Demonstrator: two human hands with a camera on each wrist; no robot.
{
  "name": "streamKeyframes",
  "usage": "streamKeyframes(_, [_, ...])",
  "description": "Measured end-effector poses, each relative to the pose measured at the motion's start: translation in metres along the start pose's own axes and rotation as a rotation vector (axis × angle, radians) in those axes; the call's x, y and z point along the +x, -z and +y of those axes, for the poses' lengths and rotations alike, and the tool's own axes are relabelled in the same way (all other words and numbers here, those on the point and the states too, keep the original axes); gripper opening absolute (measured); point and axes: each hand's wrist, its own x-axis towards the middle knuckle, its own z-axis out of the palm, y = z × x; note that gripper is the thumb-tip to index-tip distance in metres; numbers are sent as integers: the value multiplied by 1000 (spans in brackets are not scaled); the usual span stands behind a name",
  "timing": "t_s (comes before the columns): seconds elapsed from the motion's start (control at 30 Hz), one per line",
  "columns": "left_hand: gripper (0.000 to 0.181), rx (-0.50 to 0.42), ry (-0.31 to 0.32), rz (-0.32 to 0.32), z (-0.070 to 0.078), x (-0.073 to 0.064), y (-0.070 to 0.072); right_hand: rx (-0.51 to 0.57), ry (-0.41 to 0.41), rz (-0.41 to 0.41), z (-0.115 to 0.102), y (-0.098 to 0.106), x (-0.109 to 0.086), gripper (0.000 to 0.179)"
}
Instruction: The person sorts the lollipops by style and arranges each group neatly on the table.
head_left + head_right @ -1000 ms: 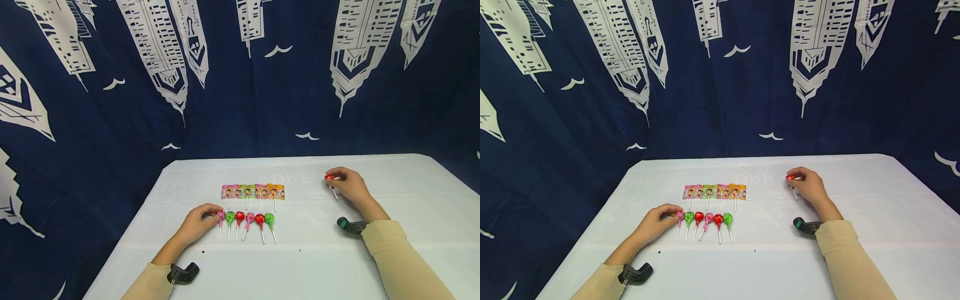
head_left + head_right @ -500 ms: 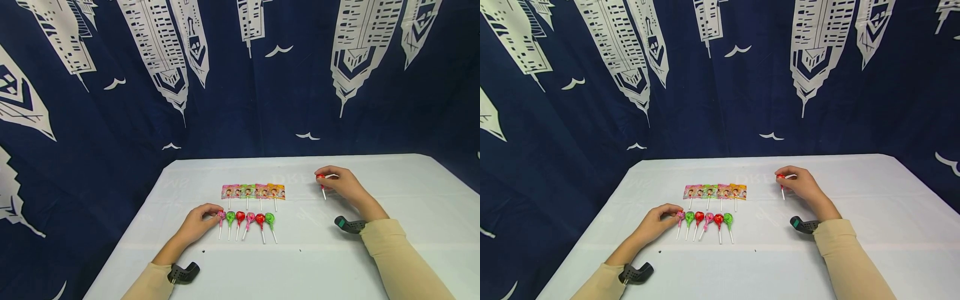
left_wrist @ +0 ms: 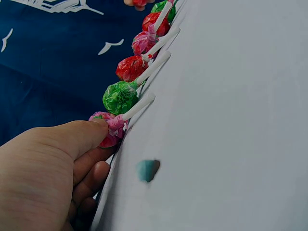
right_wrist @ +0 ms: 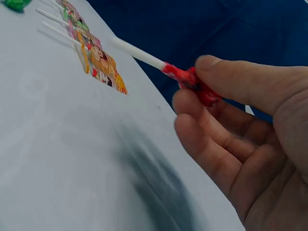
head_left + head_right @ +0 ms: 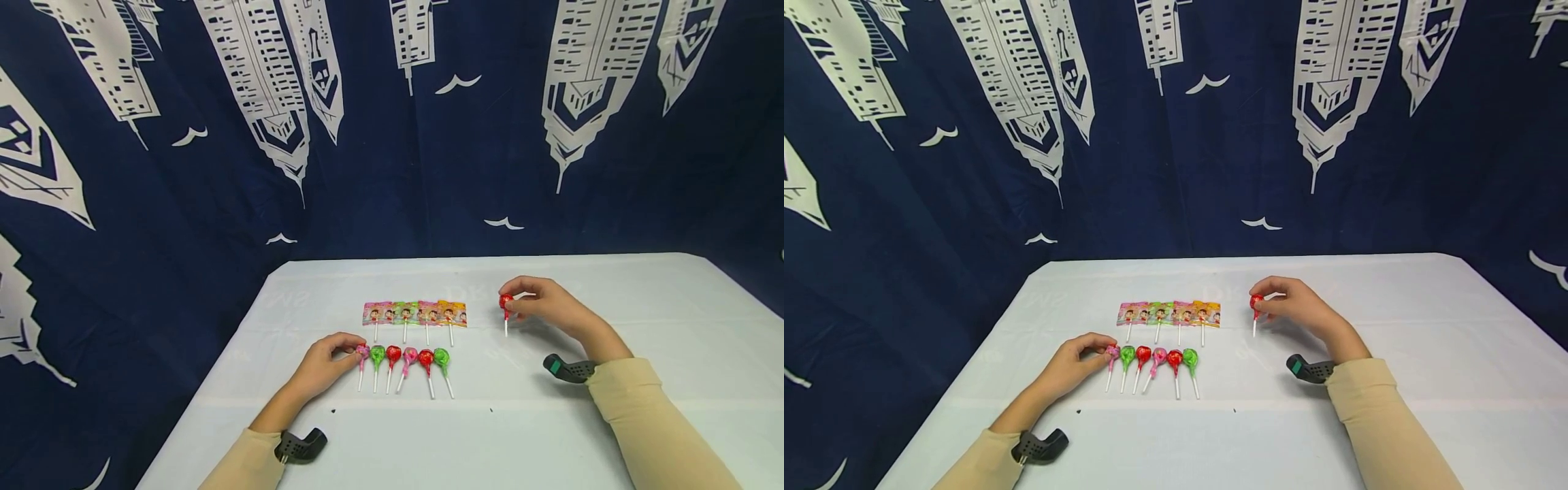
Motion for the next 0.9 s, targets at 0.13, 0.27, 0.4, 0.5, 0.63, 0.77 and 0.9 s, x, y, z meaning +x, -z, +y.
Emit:
streamKeyframes(0.13, [20, 6, -2, 0, 0, 1, 0, 11, 16, -88, -4, -6, 1, 42])
streamKeyframes(0.27, [20, 11, 2, -8, -1, 1, -1, 19, 37, -179, -10, -12, 2, 37])
streamKeyframes(0.4, [20, 16, -3, -4, -4, 0, -2, 30, 55, -263, -17, -21, 2, 35])
streamKeyframes(0.5, [20, 22, -9, 1, -5, 0, -2, 27, 64, -303, -25, -28, 3, 33])
streamKeyframes(0.63, [21, 24, -6, 4, -5, 1, -2, 14, 78, -351, -34, -39, 4, 32])
streamKeyframes(0.77, [21, 17, -2, 7, -4, 1, -2, 3, 68, -386, -35, -50, 5, 29])
streamKeyframes(0.9, [21, 14, -1, 2, -4, 0, -2, -20, 64, -423, -32, -58, 6, 28])
